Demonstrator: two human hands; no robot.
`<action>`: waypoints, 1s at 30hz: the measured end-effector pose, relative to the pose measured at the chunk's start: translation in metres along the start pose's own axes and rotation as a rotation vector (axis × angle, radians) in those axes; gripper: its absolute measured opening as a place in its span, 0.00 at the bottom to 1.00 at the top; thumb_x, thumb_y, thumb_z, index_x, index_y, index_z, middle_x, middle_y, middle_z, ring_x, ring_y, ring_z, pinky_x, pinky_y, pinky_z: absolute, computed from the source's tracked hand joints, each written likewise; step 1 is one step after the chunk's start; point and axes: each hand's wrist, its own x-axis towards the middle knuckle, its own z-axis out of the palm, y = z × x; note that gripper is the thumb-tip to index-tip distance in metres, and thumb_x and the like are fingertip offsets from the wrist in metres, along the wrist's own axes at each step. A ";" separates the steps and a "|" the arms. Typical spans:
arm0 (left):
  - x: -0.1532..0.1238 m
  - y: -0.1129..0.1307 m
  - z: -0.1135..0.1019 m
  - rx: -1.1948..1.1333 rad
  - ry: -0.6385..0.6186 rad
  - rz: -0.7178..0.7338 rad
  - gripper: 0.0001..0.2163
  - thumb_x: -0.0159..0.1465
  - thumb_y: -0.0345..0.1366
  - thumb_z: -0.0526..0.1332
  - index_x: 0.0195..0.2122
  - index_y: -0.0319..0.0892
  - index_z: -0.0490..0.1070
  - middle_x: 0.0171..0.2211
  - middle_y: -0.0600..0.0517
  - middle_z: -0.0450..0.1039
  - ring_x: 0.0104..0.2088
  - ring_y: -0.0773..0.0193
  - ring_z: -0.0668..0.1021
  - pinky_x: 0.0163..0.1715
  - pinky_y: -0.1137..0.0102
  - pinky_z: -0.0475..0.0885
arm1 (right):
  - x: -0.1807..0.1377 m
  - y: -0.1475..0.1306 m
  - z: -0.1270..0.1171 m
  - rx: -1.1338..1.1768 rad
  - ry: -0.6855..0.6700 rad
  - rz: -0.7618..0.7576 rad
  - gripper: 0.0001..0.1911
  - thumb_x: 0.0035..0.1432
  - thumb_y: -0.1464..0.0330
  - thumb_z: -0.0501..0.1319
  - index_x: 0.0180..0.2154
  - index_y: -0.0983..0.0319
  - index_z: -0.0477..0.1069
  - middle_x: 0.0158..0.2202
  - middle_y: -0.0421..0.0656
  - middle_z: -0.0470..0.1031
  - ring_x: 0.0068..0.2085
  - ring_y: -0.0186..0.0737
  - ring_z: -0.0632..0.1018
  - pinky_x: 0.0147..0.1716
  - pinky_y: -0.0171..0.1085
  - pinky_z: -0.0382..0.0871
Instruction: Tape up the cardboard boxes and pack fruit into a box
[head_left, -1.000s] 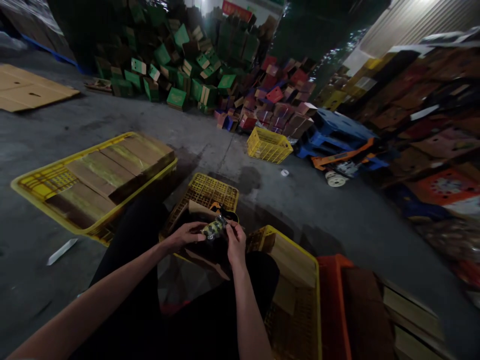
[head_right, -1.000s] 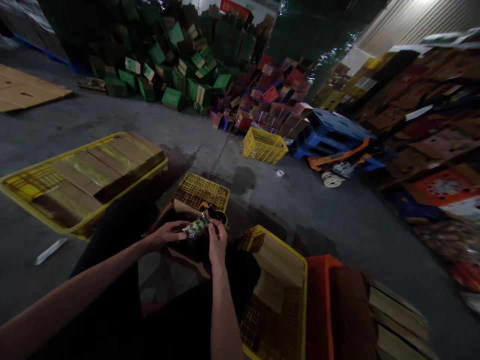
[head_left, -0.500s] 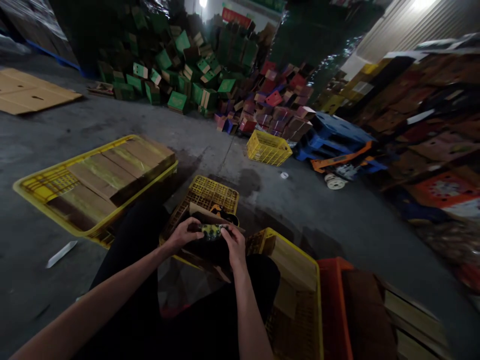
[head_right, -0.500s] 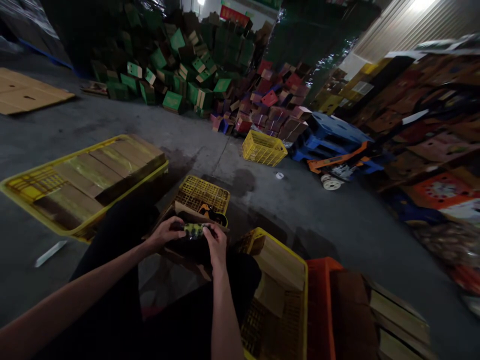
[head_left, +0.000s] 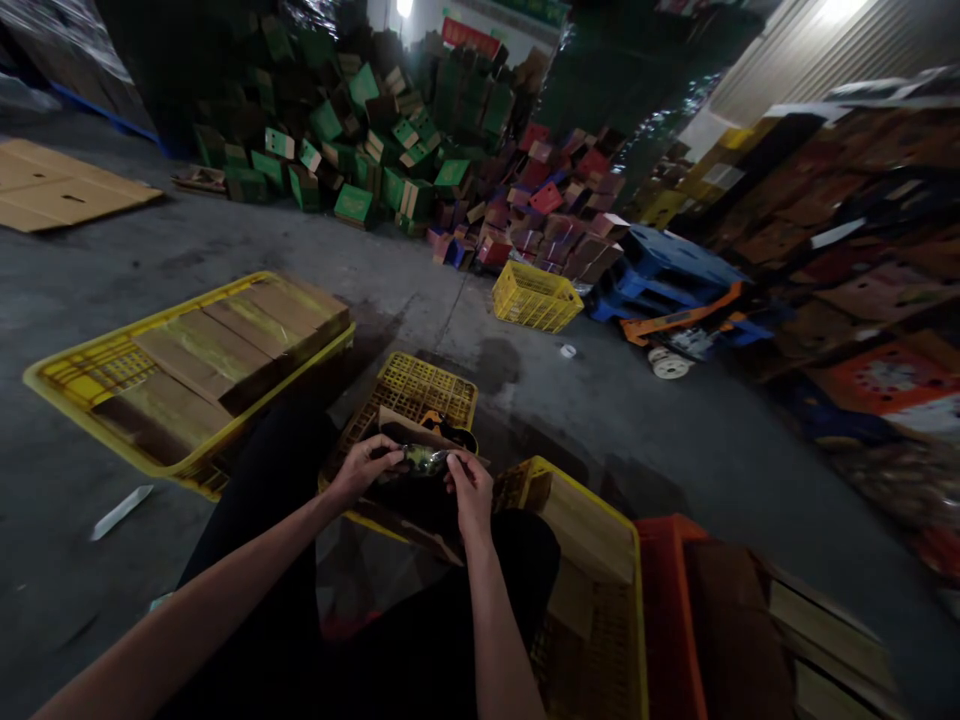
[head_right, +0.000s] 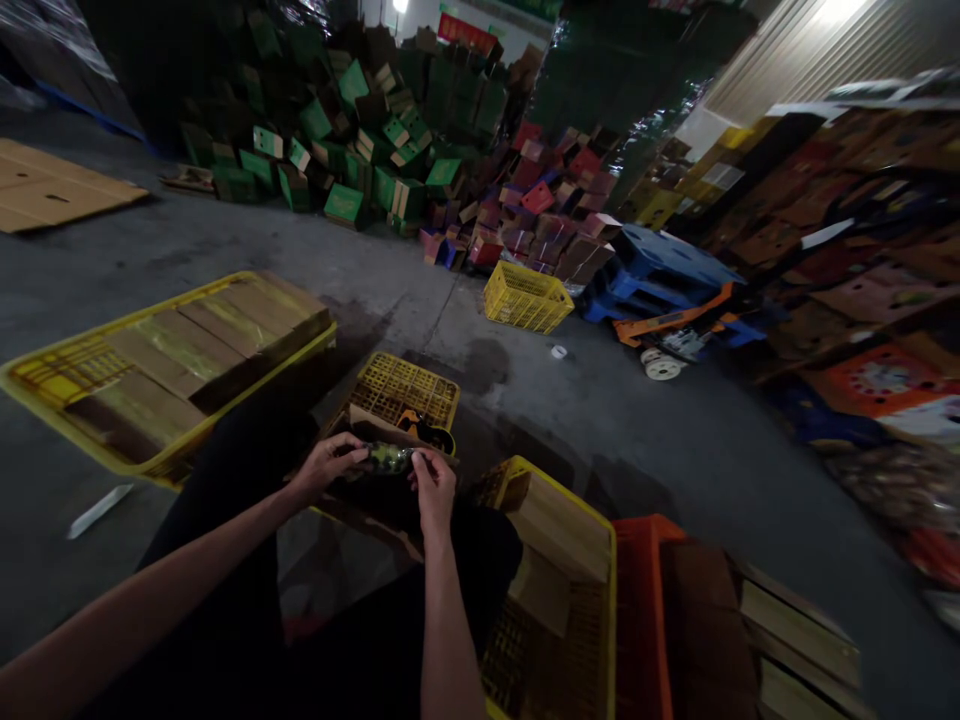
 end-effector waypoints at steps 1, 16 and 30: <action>0.000 0.000 0.000 -0.013 -0.005 -0.003 0.19 0.52 0.51 0.71 0.35 0.43 0.70 0.37 0.51 0.79 0.38 0.52 0.83 0.36 0.67 0.75 | 0.000 0.001 0.001 0.038 -0.009 0.016 0.20 0.53 0.51 0.65 0.40 0.59 0.77 0.35 0.43 0.79 0.30 0.41 0.77 0.26 0.37 0.72; -0.001 0.005 0.002 -0.190 -0.038 -0.120 0.29 0.53 0.56 0.70 0.48 0.41 0.71 0.54 0.41 0.74 0.46 0.47 0.81 0.49 0.55 0.74 | -0.004 -0.008 0.000 -0.006 -0.136 -0.200 0.09 0.56 0.60 0.62 0.31 0.59 0.74 0.42 0.44 0.78 0.47 0.46 0.76 0.50 0.41 0.68; 0.002 -0.003 -0.007 -0.056 -0.093 0.047 0.50 0.50 0.41 0.75 0.70 0.47 0.49 0.51 0.43 0.75 0.47 0.53 0.79 0.47 0.63 0.72 | -0.007 -0.005 0.002 0.148 -0.158 -0.124 0.11 0.58 0.59 0.60 0.39 0.58 0.73 0.55 0.47 0.73 0.54 0.49 0.75 0.46 0.43 0.74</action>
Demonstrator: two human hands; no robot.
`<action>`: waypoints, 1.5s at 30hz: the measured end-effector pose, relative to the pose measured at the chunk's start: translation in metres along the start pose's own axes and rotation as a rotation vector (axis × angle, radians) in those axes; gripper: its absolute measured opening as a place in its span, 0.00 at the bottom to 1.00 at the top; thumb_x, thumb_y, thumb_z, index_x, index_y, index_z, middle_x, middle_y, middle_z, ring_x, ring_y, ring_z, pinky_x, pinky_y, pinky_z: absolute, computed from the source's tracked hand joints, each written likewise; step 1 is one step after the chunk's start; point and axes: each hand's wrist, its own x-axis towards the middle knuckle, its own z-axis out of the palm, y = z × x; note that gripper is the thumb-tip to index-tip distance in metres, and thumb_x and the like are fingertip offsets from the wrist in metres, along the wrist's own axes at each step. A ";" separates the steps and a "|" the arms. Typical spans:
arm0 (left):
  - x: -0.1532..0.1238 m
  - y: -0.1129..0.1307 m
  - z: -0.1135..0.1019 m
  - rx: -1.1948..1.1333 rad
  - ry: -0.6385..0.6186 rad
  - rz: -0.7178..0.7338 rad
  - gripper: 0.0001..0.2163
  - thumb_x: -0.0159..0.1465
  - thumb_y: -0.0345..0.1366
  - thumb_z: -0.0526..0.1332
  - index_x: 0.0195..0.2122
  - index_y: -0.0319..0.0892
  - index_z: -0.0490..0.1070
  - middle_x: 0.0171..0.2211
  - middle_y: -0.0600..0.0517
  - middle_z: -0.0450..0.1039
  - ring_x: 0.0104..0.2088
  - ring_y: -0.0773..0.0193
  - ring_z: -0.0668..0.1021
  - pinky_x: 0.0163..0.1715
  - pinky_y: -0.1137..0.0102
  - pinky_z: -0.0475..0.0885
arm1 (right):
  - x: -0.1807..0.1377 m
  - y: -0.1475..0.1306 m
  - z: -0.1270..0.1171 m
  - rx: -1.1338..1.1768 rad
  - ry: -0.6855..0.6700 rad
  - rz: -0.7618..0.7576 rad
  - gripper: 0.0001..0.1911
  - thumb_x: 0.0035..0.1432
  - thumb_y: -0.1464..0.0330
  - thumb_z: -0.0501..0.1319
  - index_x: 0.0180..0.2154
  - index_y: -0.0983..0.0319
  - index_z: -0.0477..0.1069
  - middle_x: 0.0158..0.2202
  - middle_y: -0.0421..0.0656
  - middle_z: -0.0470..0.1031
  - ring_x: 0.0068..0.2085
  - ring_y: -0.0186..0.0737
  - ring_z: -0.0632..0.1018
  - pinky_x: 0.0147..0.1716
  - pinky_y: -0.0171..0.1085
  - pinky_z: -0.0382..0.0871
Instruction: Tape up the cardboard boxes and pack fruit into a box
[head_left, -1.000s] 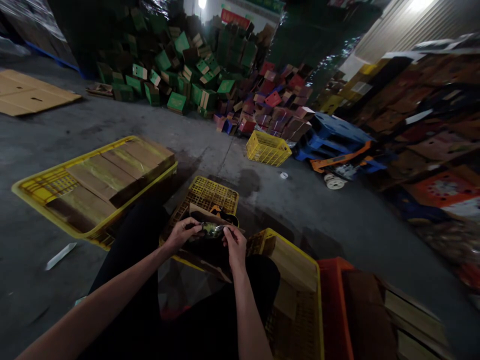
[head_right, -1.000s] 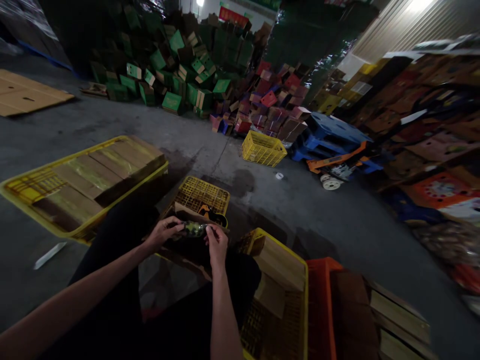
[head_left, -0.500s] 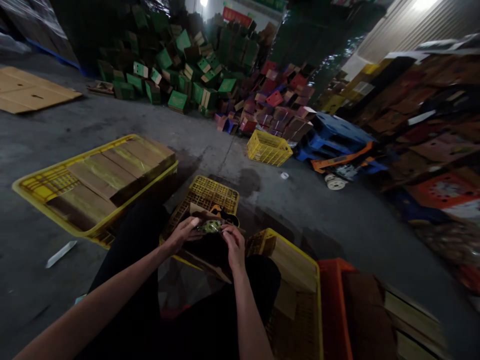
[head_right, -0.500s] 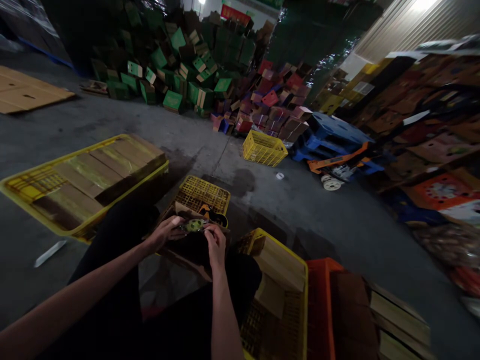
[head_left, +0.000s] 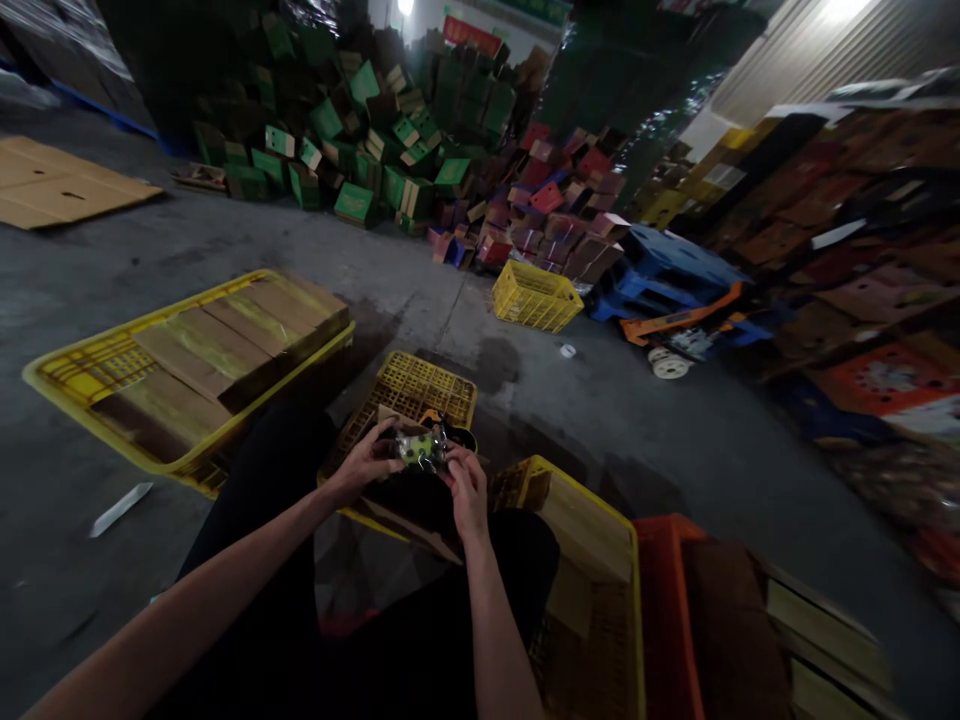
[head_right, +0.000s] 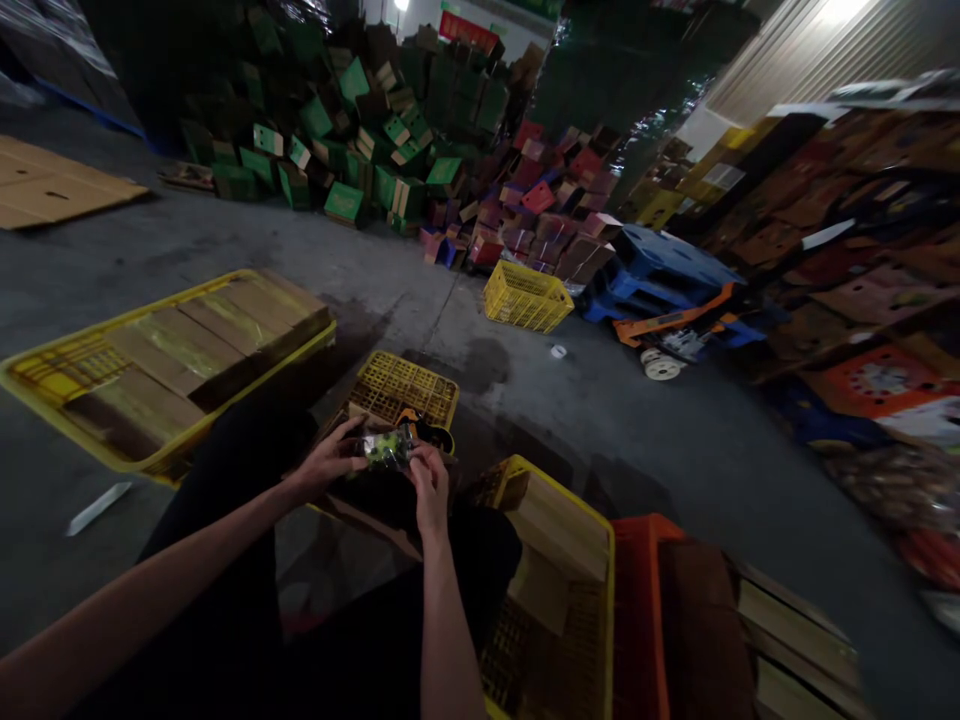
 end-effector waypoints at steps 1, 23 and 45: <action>0.000 0.000 0.000 0.017 -0.002 0.016 0.50 0.51 0.40 0.75 0.71 0.47 0.48 0.52 0.43 0.74 0.47 0.53 0.78 0.47 0.63 0.72 | 0.001 0.000 0.001 0.007 0.021 0.002 0.14 0.57 0.58 0.62 0.43 0.58 0.73 0.53 0.47 0.75 0.52 0.48 0.76 0.46 0.43 0.74; -0.006 0.007 0.005 0.114 0.073 -0.047 0.20 0.52 0.48 0.73 0.38 0.37 0.82 0.31 0.49 0.81 0.30 0.61 0.79 0.32 0.72 0.72 | 0.003 -0.003 0.001 -0.188 -0.028 0.010 0.11 0.56 0.59 0.66 0.36 0.59 0.76 0.39 0.43 0.79 0.41 0.44 0.79 0.43 0.40 0.72; -0.003 0.001 0.005 -0.145 -0.066 -0.247 0.32 0.48 0.42 0.77 0.54 0.41 0.73 0.54 0.40 0.74 0.55 0.45 0.75 0.49 0.57 0.74 | 0.001 -0.009 -0.001 -0.256 -0.047 -0.045 0.10 0.57 0.58 0.64 0.32 0.59 0.73 0.31 0.40 0.73 0.33 0.39 0.72 0.35 0.35 0.67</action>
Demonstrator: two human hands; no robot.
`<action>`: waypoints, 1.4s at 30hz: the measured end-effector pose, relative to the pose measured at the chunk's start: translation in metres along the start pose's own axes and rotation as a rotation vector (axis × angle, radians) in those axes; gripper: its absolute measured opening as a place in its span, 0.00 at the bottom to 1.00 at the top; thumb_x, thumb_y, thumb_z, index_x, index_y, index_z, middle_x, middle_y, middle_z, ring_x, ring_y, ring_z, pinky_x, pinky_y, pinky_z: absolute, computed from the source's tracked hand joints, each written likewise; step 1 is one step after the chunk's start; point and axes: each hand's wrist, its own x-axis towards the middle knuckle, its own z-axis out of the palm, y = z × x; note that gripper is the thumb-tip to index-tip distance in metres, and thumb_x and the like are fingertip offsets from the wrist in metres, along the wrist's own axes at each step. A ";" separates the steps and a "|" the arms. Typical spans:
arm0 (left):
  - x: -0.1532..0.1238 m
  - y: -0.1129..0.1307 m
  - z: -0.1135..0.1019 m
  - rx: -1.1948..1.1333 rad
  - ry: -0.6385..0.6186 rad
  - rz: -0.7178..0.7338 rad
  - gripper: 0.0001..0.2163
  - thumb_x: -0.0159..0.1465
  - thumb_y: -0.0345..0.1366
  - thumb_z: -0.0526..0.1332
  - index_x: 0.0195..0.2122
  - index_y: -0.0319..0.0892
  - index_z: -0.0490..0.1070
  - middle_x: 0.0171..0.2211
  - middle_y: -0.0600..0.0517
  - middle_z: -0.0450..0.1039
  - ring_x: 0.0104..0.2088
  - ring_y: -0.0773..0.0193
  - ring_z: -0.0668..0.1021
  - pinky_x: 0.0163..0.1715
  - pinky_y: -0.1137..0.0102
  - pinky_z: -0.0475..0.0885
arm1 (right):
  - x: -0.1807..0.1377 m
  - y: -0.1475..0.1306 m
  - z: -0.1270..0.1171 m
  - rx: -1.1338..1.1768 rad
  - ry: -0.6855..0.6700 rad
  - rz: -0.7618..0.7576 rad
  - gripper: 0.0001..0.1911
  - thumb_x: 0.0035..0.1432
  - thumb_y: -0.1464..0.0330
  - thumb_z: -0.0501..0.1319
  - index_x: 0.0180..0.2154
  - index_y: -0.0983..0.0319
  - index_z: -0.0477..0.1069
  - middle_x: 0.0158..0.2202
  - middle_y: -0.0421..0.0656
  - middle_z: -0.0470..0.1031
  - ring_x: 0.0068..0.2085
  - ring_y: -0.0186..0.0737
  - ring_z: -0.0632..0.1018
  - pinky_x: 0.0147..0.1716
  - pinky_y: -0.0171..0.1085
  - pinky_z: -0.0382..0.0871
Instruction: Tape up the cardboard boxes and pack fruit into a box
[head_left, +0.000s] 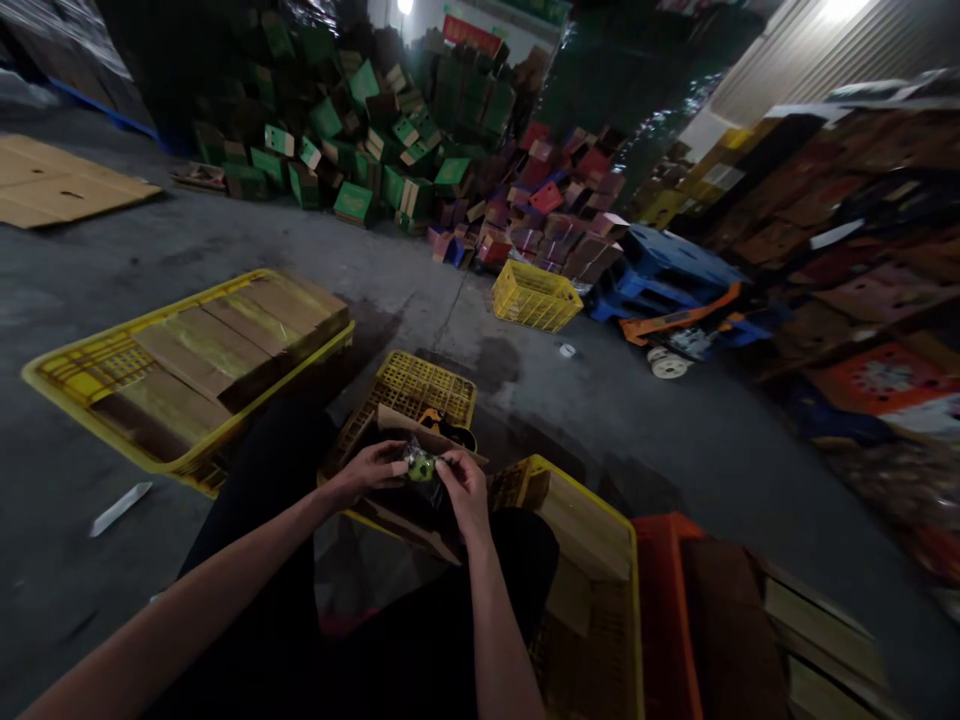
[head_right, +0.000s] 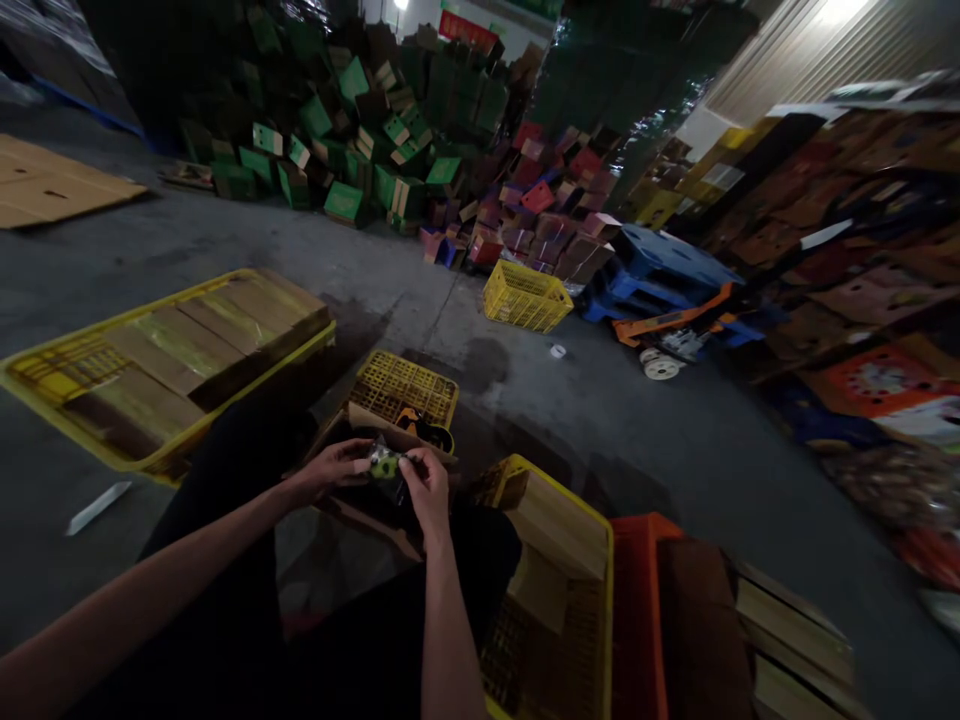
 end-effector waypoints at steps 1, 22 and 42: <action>0.000 0.000 0.000 0.004 0.010 0.005 0.32 0.48 0.42 0.77 0.54 0.41 0.73 0.54 0.41 0.74 0.54 0.46 0.76 0.49 0.56 0.74 | 0.000 0.000 0.000 0.003 -0.023 0.003 0.10 0.57 0.58 0.64 0.32 0.59 0.73 0.31 0.40 0.73 0.33 0.39 0.72 0.34 0.35 0.67; -0.006 0.001 0.005 0.069 -0.078 0.087 0.33 0.52 0.41 0.74 0.58 0.45 0.68 0.52 0.44 0.73 0.50 0.54 0.76 0.44 0.67 0.71 | 0.001 0.004 0.005 0.068 -0.102 0.057 0.17 0.53 0.59 0.68 0.45 0.57 0.76 0.36 0.41 0.78 0.39 0.43 0.77 0.40 0.39 0.71; 0.004 0.001 -0.001 0.101 0.101 0.260 0.32 0.51 0.44 0.75 0.57 0.44 0.70 0.43 0.48 0.75 0.41 0.60 0.78 0.39 0.70 0.71 | 0.002 0.000 0.003 0.183 -0.044 0.055 0.22 0.58 0.55 0.65 0.53 0.54 0.75 0.47 0.45 0.81 0.51 0.49 0.78 0.55 0.48 0.68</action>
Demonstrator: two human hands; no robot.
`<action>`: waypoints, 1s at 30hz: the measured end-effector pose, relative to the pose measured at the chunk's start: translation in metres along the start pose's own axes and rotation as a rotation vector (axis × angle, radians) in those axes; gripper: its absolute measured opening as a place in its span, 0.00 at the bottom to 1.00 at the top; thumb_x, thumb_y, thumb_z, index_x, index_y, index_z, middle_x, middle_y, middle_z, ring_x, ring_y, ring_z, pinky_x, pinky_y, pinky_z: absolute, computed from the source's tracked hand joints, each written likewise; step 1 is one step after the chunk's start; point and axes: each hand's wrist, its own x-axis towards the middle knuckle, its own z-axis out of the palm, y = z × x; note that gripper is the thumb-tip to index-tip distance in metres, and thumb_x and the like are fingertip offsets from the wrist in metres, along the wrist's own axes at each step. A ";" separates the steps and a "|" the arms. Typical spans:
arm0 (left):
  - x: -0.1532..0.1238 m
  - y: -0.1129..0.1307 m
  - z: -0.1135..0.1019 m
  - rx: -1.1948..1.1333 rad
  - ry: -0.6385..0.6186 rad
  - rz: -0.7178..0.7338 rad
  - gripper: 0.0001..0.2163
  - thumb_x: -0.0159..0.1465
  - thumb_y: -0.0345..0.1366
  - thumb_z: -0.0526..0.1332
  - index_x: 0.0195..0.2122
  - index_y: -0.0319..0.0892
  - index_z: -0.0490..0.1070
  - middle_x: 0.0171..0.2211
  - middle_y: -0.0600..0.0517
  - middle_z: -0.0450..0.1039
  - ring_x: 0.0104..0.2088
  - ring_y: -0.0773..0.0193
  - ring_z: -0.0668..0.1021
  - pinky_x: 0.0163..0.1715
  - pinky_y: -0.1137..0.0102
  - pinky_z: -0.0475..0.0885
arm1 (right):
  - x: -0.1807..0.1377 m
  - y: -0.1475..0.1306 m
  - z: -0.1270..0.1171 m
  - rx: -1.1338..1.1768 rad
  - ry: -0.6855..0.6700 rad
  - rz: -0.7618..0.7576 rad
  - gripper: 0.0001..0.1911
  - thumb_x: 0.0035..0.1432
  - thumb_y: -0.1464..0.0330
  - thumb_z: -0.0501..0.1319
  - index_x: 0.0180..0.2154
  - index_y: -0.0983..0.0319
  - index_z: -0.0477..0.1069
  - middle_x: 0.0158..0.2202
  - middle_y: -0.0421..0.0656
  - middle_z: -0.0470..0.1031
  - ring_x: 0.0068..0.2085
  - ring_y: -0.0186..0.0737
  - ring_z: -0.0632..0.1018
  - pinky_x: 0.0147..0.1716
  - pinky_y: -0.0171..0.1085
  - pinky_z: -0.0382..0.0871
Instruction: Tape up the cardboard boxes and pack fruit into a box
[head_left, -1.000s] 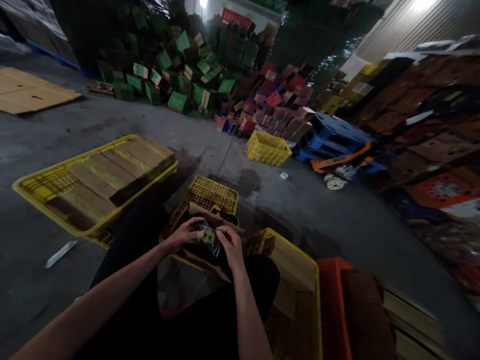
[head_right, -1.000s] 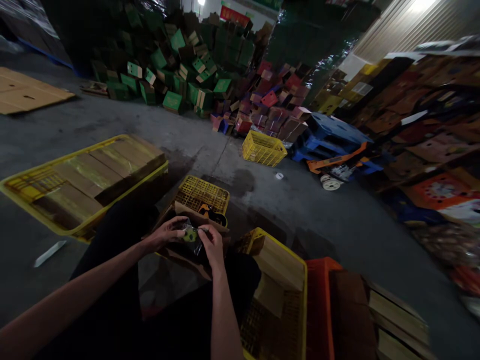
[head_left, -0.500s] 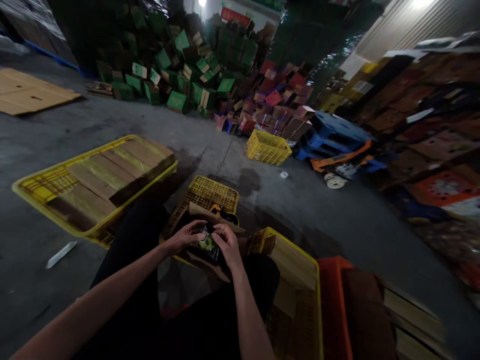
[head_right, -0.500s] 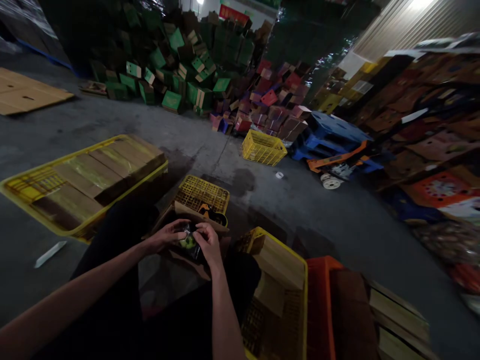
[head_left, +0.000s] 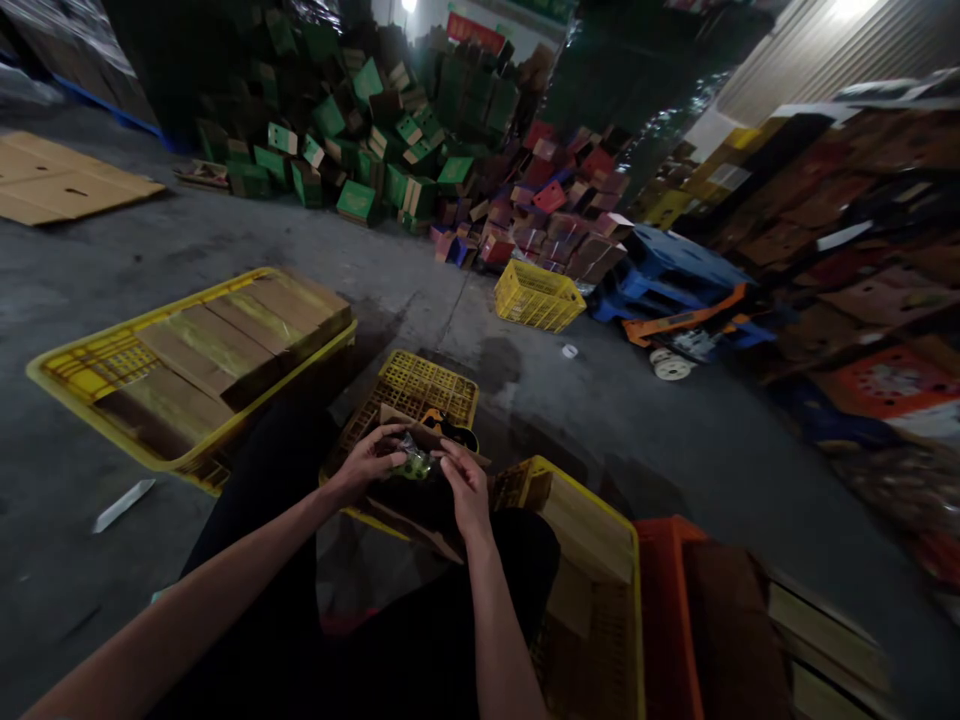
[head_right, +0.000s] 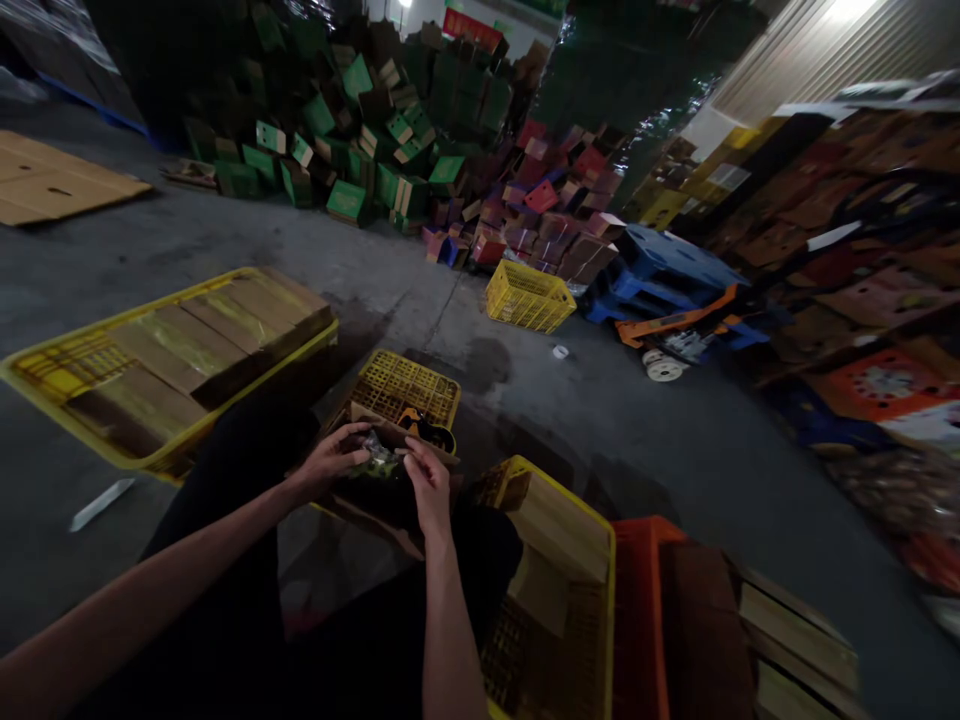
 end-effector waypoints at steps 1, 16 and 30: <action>0.001 -0.001 -0.002 0.011 0.015 0.012 0.32 0.50 0.44 0.75 0.56 0.44 0.71 0.42 0.49 0.75 0.40 0.61 0.77 0.39 0.71 0.71 | 0.000 -0.001 0.001 0.013 -0.015 -0.004 0.23 0.57 0.56 0.65 0.54 0.54 0.74 0.50 0.45 0.80 0.53 0.49 0.77 0.56 0.49 0.68; -0.007 0.007 0.007 0.033 -0.157 -0.064 0.30 0.48 0.41 0.77 0.52 0.40 0.74 0.49 0.44 0.77 0.49 0.52 0.77 0.50 0.64 0.69 | -0.004 0.009 -0.002 -0.133 0.044 0.054 0.16 0.59 0.54 0.62 0.40 0.58 0.77 0.37 0.41 0.80 0.39 0.43 0.78 0.39 0.38 0.72; -0.008 0.000 0.005 0.042 -0.170 -0.124 0.27 0.51 0.43 0.75 0.51 0.39 0.75 0.44 0.45 0.79 0.45 0.53 0.79 0.46 0.64 0.72 | -0.001 0.007 0.000 -0.257 0.020 -0.042 0.12 0.57 0.57 0.65 0.36 0.59 0.79 0.39 0.43 0.80 0.43 0.46 0.77 0.47 0.42 0.69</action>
